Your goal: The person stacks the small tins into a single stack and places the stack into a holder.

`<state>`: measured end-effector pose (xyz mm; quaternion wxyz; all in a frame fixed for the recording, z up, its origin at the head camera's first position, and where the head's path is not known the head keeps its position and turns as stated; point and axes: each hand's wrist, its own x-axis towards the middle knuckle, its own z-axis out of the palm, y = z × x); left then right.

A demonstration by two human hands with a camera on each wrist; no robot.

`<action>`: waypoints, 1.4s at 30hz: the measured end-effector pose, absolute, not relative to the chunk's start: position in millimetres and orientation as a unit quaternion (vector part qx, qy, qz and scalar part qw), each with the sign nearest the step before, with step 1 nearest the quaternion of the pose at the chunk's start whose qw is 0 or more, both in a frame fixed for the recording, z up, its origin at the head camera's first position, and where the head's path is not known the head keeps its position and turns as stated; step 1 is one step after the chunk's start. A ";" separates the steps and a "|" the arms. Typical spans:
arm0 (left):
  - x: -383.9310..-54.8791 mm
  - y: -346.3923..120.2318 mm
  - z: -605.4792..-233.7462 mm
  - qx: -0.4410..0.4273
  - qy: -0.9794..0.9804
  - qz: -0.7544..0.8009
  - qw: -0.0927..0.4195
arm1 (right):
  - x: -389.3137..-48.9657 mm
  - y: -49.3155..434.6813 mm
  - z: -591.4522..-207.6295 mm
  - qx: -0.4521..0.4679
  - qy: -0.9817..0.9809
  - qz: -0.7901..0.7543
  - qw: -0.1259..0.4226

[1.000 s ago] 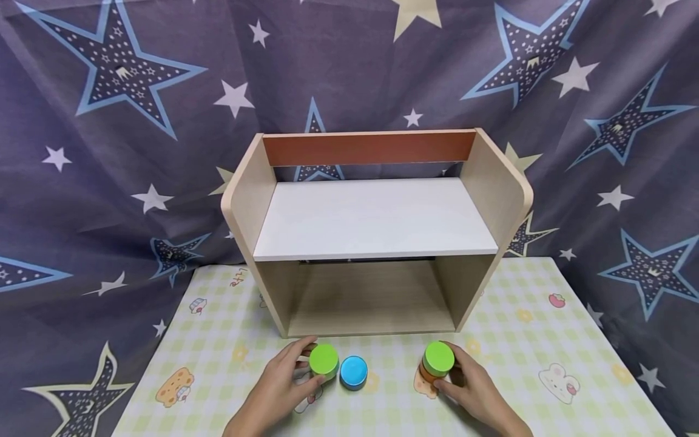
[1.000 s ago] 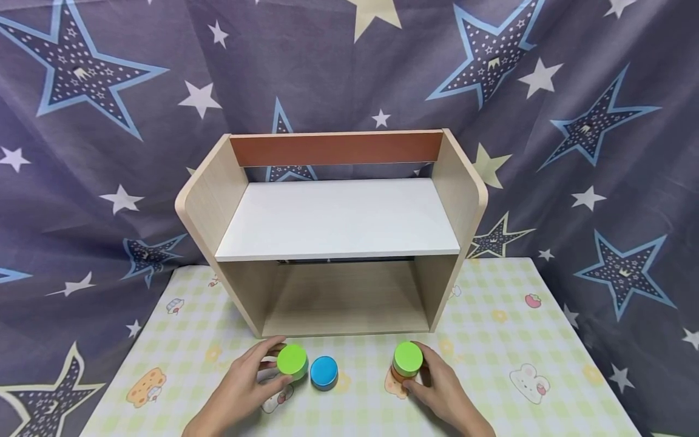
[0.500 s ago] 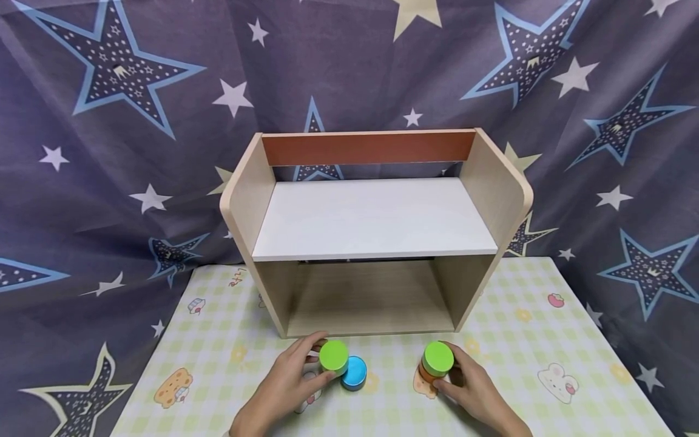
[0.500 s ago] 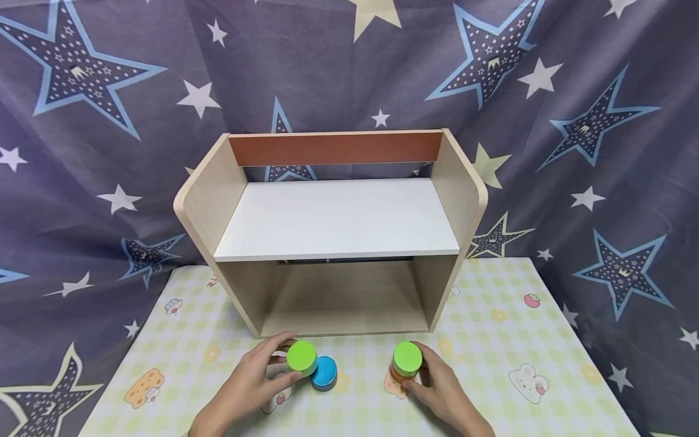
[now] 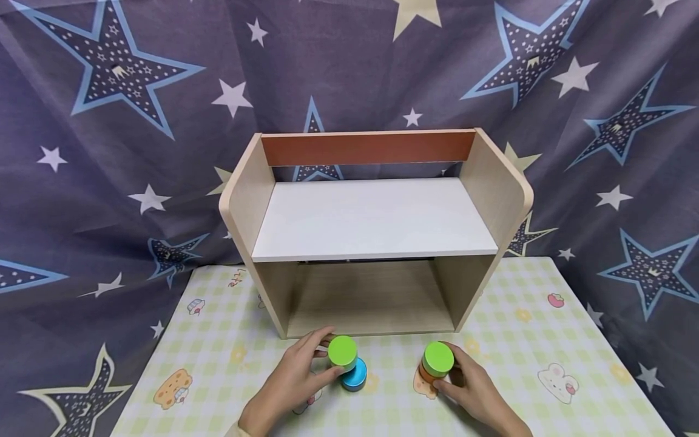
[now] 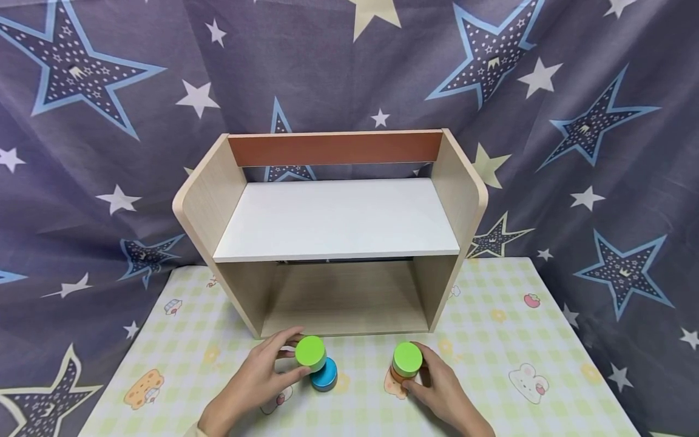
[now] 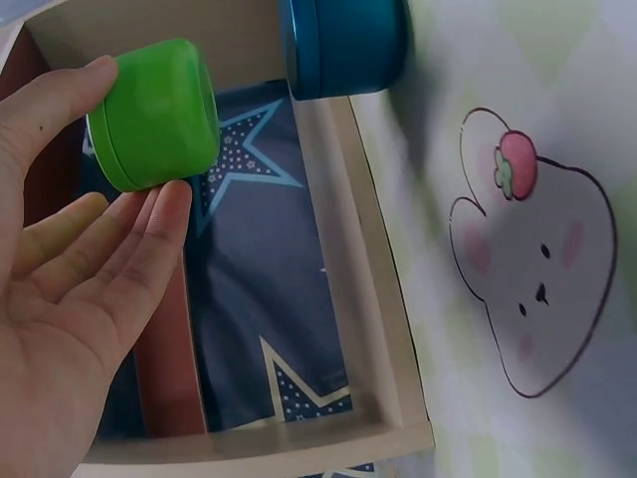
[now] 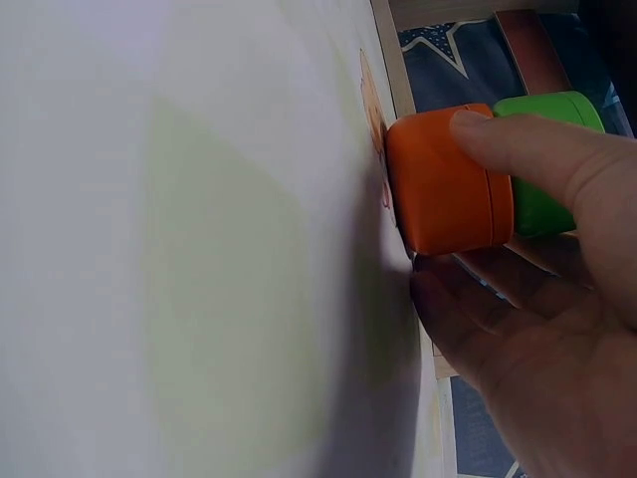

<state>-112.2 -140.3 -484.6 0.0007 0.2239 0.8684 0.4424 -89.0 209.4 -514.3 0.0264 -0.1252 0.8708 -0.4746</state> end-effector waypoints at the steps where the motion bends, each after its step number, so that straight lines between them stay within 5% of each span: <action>1: -112.8 -139.2 -484.2 0.225 0.869 0.441 0.001 | -89.1 209.5 -514.4 -0.125 0.871 -0.475 0.026; 42: -133.9 -94.8 -477.2 0.334 0.839 0.430 -0.012 | -89.6 211.4 -517.5 -0.119 0.866 -0.484 0.031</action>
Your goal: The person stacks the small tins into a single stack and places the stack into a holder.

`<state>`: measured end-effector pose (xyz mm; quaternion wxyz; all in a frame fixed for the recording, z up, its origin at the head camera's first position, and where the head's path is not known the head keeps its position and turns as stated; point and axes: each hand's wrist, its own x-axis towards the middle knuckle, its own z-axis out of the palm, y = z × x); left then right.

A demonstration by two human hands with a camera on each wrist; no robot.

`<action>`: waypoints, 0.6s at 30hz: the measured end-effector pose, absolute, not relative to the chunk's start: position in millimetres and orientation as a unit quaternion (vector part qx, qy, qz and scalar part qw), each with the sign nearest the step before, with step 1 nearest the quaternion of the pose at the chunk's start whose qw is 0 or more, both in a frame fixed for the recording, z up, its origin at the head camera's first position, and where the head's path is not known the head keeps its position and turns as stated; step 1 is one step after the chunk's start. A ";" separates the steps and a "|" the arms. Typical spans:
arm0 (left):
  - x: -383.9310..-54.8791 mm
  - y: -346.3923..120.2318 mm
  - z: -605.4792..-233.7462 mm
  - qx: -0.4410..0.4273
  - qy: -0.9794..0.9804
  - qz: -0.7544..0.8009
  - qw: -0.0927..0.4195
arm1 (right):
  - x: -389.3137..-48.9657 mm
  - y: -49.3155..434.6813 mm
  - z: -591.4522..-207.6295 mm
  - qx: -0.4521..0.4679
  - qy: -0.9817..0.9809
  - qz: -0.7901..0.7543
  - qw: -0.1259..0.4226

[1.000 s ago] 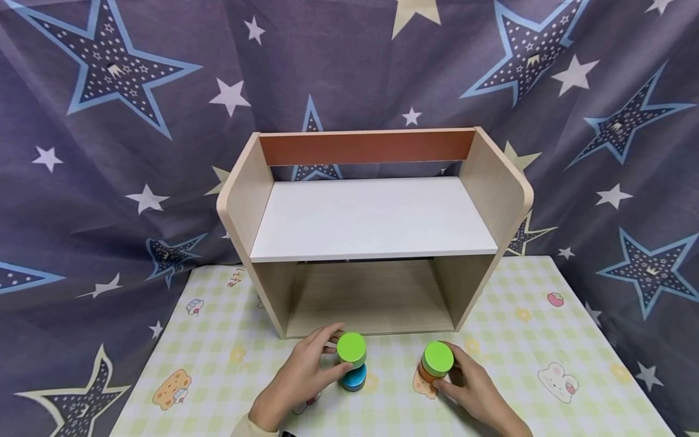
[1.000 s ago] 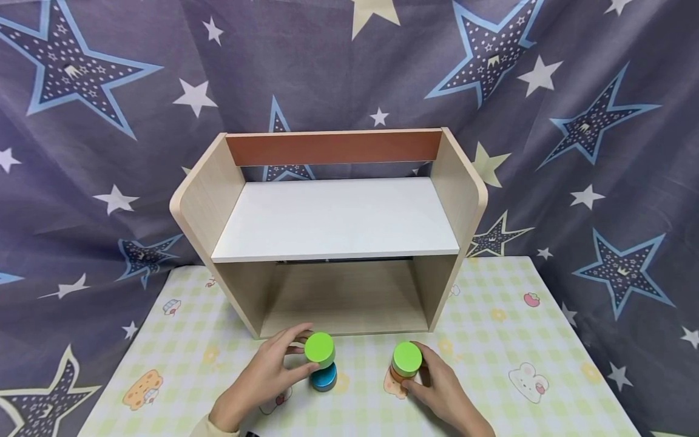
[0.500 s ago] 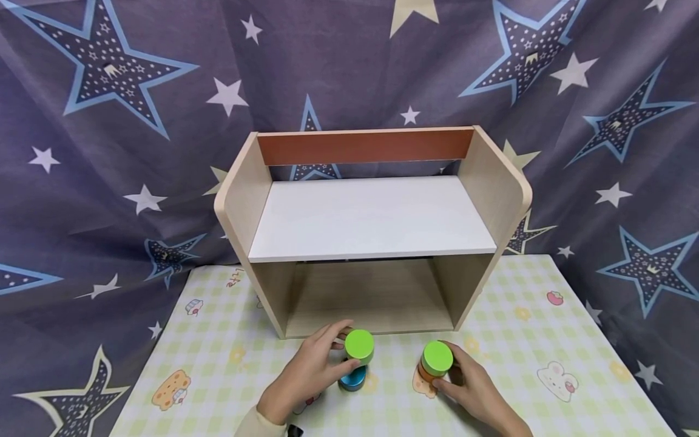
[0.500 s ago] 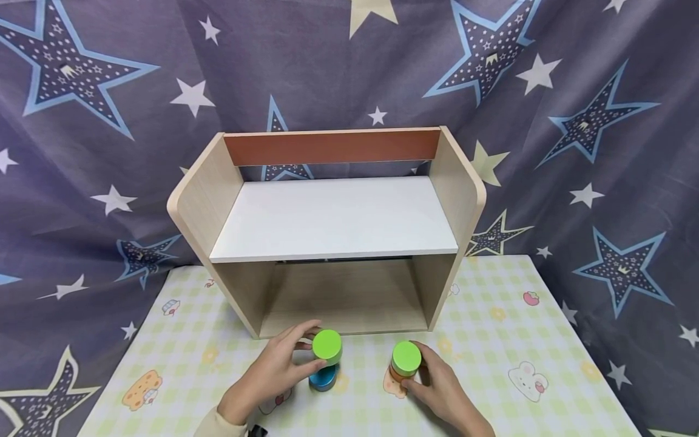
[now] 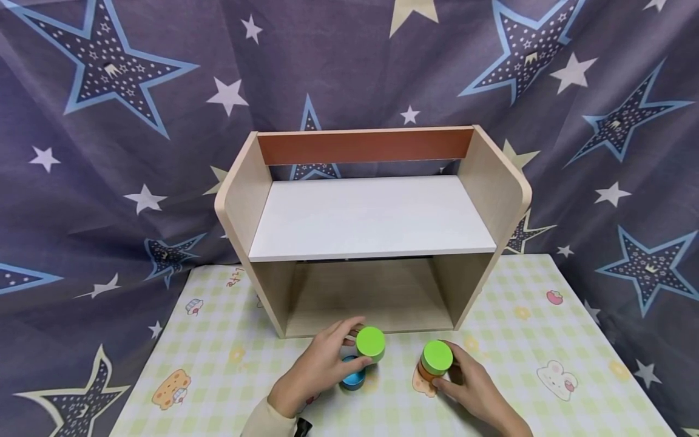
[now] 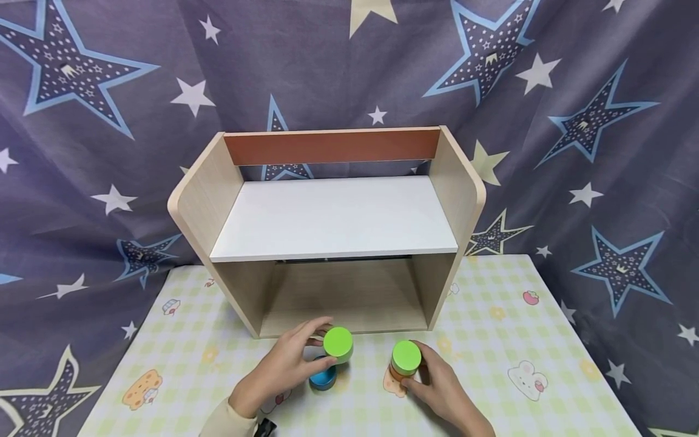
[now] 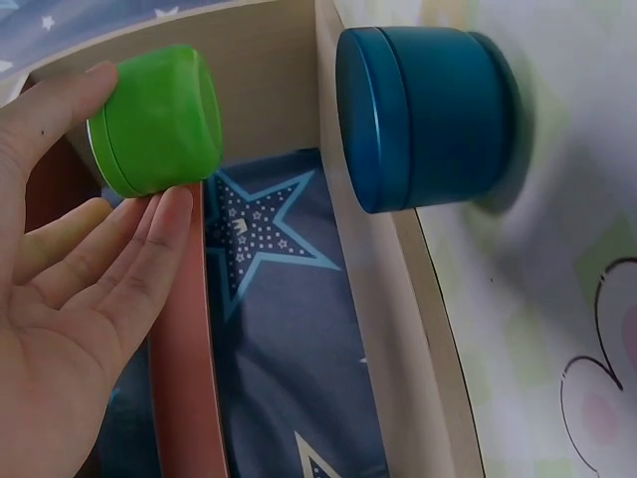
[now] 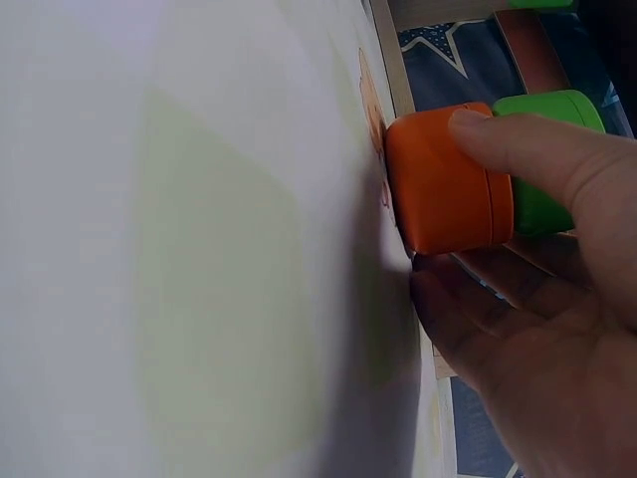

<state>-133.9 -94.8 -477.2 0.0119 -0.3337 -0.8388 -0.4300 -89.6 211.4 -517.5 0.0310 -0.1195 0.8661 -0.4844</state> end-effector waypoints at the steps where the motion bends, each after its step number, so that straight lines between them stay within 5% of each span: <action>1: -134.0 -93.7 -476.9 -0.333 -0.838 -0.431 0.010 | -90.4 212.4 -521.4 -0.119 0.866 -0.485 0.030; 18: -137.3 -76.9 -471.9 -0.318 -0.850 -0.418 -0.031 | -100.3 223.2 -551.0 -0.118 0.880 -0.459 0.026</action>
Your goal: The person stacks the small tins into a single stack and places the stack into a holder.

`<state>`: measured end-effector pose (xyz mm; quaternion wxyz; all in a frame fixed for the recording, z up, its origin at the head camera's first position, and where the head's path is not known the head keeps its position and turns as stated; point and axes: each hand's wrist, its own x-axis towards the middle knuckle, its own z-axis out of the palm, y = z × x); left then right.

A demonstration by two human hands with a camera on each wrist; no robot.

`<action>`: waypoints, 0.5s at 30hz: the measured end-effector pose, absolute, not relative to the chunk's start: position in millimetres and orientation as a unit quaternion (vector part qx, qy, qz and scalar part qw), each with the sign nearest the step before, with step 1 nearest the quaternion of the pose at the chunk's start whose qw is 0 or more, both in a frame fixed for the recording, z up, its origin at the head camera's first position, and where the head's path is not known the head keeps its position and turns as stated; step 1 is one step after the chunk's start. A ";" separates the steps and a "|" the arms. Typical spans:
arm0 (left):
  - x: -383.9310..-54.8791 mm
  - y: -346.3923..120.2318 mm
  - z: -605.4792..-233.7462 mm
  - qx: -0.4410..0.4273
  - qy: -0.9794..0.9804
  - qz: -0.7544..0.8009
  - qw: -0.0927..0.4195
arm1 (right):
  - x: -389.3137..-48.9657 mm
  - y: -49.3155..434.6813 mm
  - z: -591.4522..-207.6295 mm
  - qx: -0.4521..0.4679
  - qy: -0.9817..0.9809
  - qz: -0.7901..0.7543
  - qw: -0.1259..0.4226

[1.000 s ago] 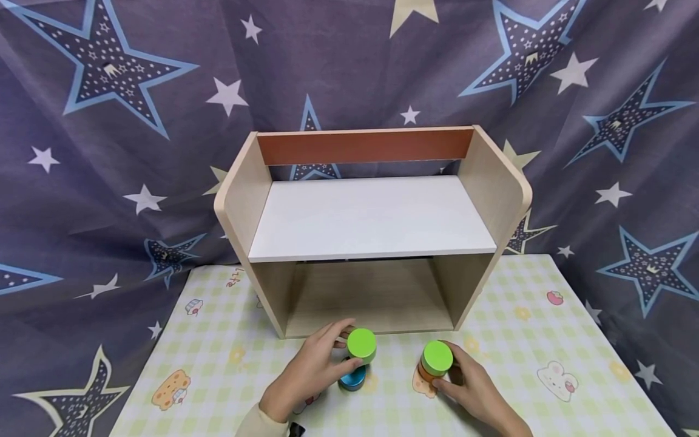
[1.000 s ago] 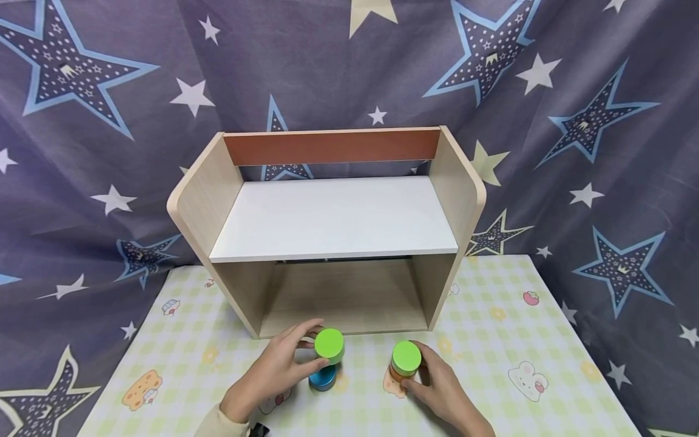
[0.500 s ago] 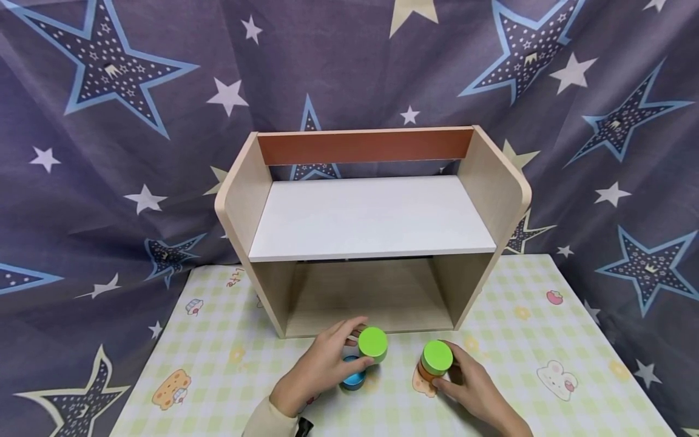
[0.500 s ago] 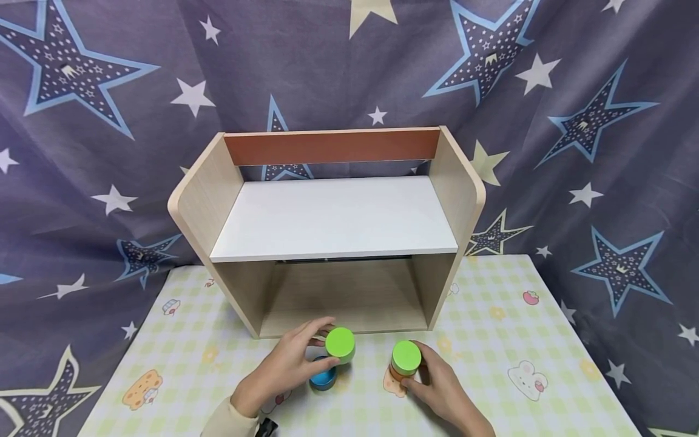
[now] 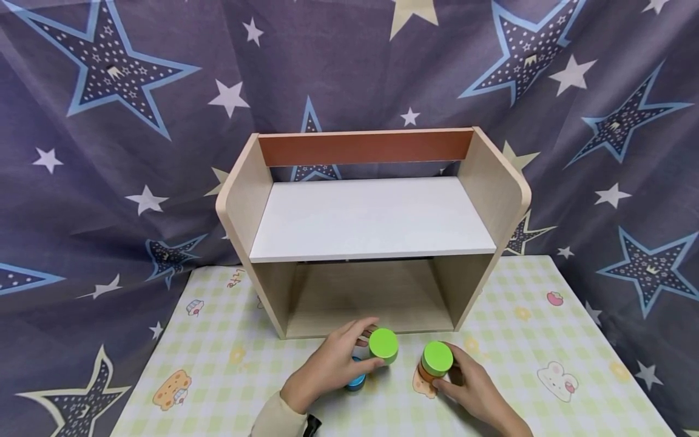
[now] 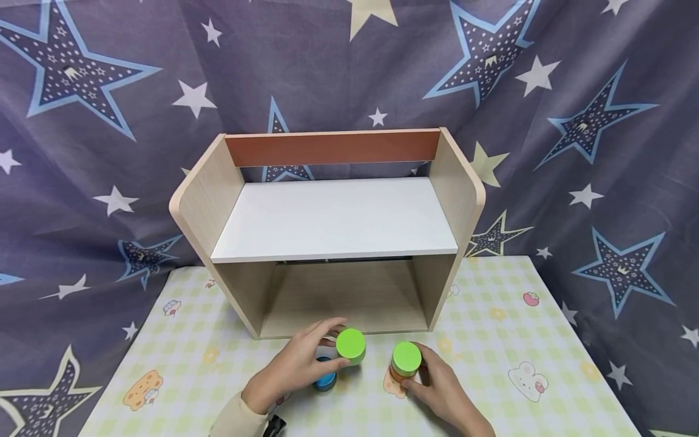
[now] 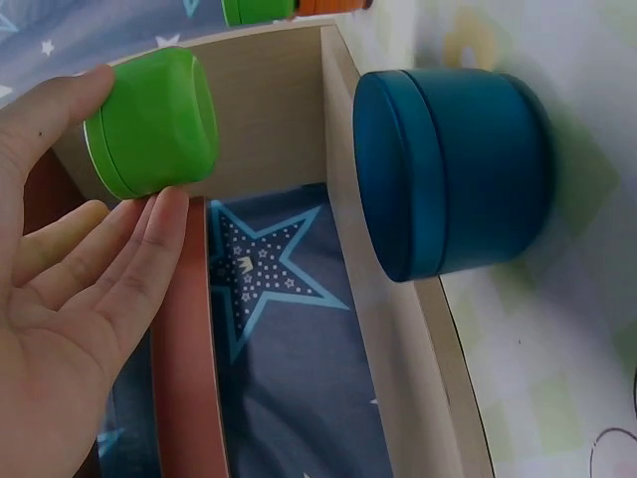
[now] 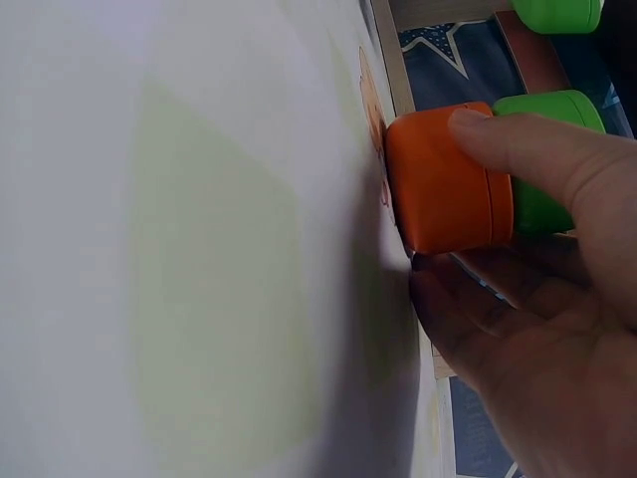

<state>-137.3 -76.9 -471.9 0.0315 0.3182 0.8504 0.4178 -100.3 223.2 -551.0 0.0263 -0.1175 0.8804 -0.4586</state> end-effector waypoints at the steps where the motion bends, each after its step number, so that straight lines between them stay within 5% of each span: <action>1: -137.6 -76.1 -471.8 0.319 0.850 0.417 0.034 | -100.4 223.1 -550.9 -0.118 0.880 -0.459 0.027; 15: -142.7 -62.4 -469.2 0.344 0.835 0.427 0.048 | -99.7 222.6 -549.8 -0.109 0.888 -0.446 0.029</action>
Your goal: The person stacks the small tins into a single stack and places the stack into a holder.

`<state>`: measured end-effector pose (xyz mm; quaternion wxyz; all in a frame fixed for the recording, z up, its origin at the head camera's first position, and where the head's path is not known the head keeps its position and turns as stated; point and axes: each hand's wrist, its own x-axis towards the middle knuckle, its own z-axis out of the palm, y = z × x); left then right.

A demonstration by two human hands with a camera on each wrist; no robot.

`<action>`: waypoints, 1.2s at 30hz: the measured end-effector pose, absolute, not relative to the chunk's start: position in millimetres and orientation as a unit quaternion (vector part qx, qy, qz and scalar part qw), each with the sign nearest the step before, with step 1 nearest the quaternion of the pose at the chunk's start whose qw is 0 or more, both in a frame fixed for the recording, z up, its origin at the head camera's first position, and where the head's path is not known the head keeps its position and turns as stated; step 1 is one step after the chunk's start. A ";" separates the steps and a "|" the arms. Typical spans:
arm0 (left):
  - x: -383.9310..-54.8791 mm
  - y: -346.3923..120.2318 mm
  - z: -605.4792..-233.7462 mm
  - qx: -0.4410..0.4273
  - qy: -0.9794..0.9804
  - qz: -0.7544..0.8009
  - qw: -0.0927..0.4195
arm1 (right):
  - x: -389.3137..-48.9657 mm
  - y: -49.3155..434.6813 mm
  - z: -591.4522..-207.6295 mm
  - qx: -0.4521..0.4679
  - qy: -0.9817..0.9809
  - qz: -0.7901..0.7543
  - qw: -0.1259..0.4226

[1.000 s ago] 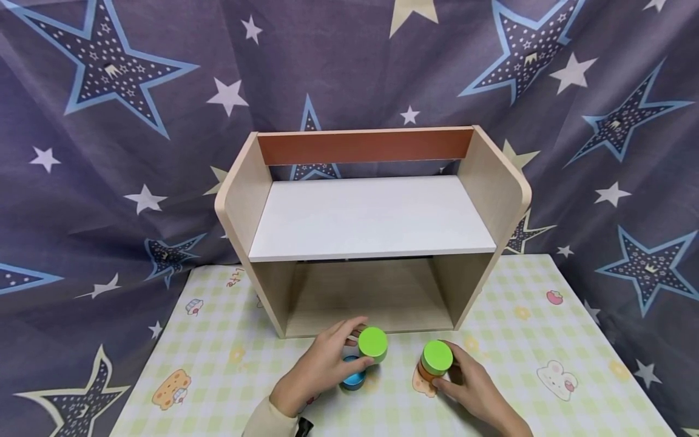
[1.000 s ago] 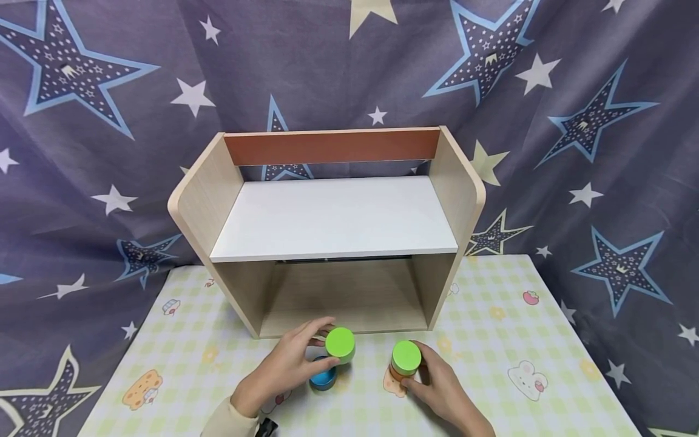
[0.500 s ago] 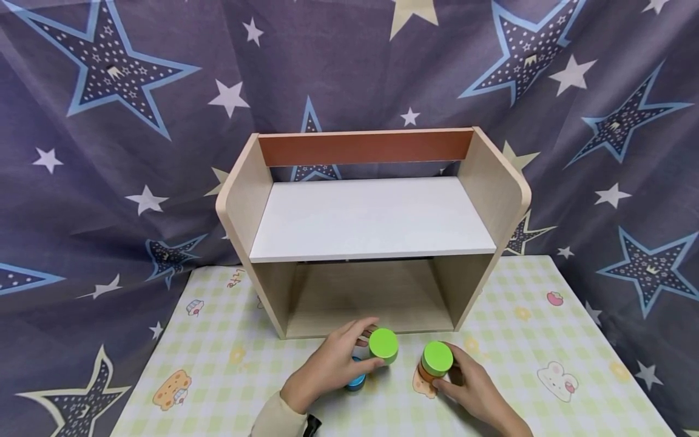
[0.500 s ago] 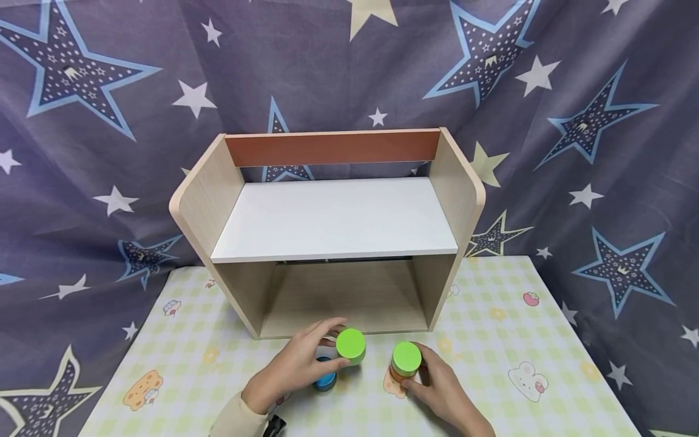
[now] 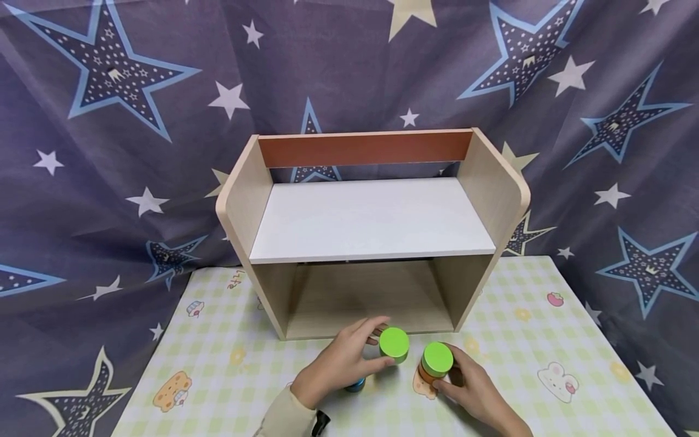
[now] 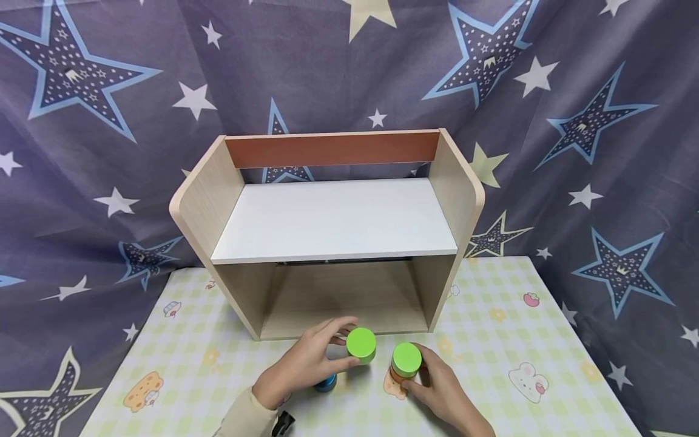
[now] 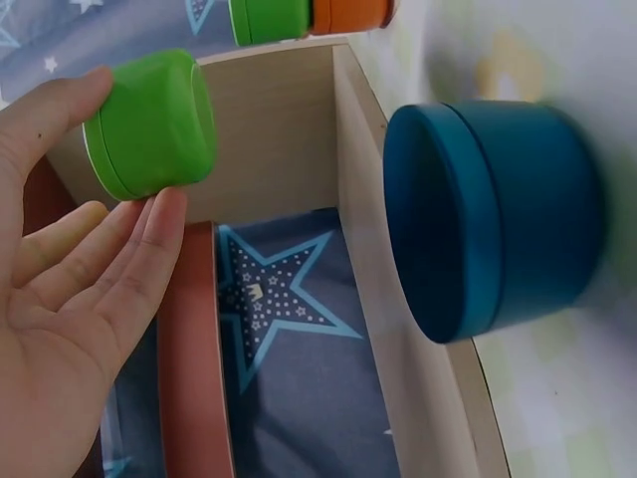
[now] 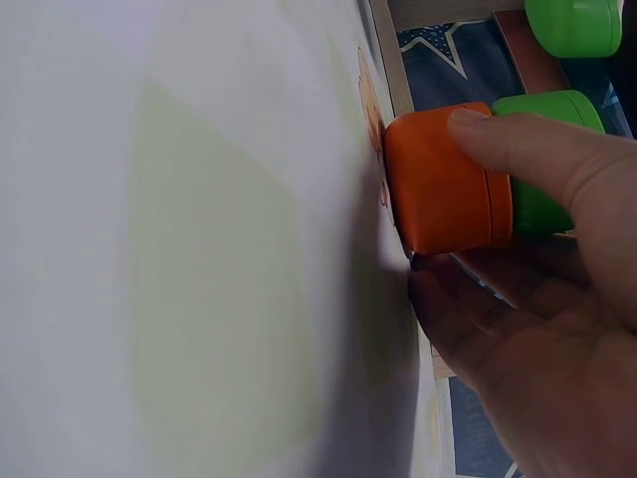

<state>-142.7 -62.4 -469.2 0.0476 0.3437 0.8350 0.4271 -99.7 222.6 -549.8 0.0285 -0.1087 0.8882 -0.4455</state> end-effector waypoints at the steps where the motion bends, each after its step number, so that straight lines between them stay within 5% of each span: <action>1: -143.0 -61.4 -469.3 0.346 0.835 0.426 0.046 | -99.6 222.5 -549.9 -0.107 0.888 -0.446 0.030; 36: -151.6 -24.0 -470.5 0.411 0.821 0.394 0.020 | -98.1 224.0 -549.0 -0.130 0.877 -0.463 0.010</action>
